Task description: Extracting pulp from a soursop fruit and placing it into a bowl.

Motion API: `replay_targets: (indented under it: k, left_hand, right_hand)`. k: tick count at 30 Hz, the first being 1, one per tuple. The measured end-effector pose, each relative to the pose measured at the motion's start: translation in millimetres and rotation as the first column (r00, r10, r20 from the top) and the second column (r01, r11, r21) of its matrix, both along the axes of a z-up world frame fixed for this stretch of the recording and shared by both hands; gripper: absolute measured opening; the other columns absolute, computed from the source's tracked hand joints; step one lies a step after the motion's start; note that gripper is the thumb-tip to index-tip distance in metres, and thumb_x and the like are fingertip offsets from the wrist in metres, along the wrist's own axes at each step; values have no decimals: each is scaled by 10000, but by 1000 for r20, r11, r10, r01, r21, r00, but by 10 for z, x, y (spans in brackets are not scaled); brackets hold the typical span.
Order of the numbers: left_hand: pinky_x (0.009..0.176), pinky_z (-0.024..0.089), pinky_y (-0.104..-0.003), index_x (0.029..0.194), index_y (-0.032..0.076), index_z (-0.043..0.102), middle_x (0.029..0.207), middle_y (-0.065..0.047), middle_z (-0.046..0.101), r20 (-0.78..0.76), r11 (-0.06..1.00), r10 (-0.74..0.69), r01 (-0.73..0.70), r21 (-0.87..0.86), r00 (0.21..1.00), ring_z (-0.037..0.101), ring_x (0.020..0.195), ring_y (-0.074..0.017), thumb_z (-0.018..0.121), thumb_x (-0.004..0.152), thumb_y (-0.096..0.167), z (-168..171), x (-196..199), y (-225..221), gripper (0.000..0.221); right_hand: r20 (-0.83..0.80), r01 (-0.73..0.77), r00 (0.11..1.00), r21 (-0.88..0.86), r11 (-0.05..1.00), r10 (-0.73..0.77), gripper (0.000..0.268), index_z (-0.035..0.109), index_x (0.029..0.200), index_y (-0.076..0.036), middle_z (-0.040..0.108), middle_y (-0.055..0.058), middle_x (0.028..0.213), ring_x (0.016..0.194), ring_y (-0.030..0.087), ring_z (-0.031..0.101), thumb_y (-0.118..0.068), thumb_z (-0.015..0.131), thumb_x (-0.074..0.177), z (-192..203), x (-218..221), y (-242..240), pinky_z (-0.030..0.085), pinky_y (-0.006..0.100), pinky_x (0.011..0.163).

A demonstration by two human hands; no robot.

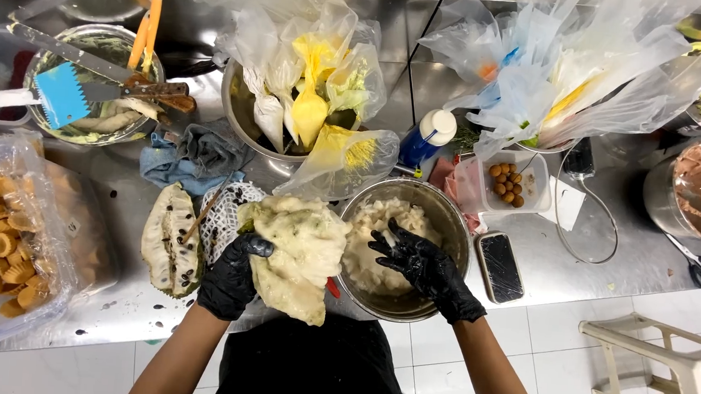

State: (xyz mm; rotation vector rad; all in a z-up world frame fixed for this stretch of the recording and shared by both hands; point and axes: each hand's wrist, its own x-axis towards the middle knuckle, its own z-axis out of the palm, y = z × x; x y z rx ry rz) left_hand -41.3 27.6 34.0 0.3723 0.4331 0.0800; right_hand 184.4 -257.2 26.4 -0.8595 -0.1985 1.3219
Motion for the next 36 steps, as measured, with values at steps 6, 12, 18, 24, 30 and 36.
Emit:
replay_targets:
  k: [6,12,18,24,30,36]
  left_hand:
    - [1029,532,-447,1203,-54,643,1141,-157,704,62,992,104,-98,-84,993,669,1090,-312,697,894,102,-1241,-277,93,350]
    - [948,550,-409,1120,-27,706,1053,-126,741,-4,998,22,-23,-62,1000,697,1002,-277,675,752,112,-184,-44,-14,394]
    - [964,547,-409,1150,-35,691,1070,-127,732,-43,996,21,-24,-81,999,689,1013,-277,687,775,103,-844,-183,77,400]
    - [849,565,-386,1030,29,763,946,-87,773,-152,999,15,-20,-27,988,718,890,-242,653,652,122,-40,-10,37,405]
    - [905,565,-386,958,-22,701,943,-135,734,-55,972,233,-230,57,971,691,920,-266,723,839,144,-1566,-371,308,205]
    - [950,554,-352,1324,-6,634,1209,-126,718,9,929,255,-248,273,967,685,1096,-247,679,613,61,-115,-37,286,716]
  right_hand:
    - [221,50,975,-245,968,5,547,465,1525,-27,617,165,1471,1276,322,647,-262,494,1032,339,-90,99,526,403,1020]
    - [464,62,880,-321,945,101,439,699,1331,38,792,173,1194,943,231,711,-274,562,1054,128,-70,50,567,363,823]
    - [527,107,839,-400,910,133,423,626,1404,-69,791,138,1114,937,183,771,-170,583,996,101,-92,128,618,326,795]
    - [698,203,691,-437,876,188,662,492,1523,-173,776,79,1117,910,134,738,7,562,889,291,-128,170,614,275,776]
    - [521,162,854,-266,950,0,462,621,1431,-33,777,123,1065,931,174,743,-31,657,971,250,-402,421,610,308,804]
    - [870,-12,413,-290,957,269,394,669,1303,31,772,112,1102,964,175,736,-28,739,919,-212,-670,644,578,312,880]
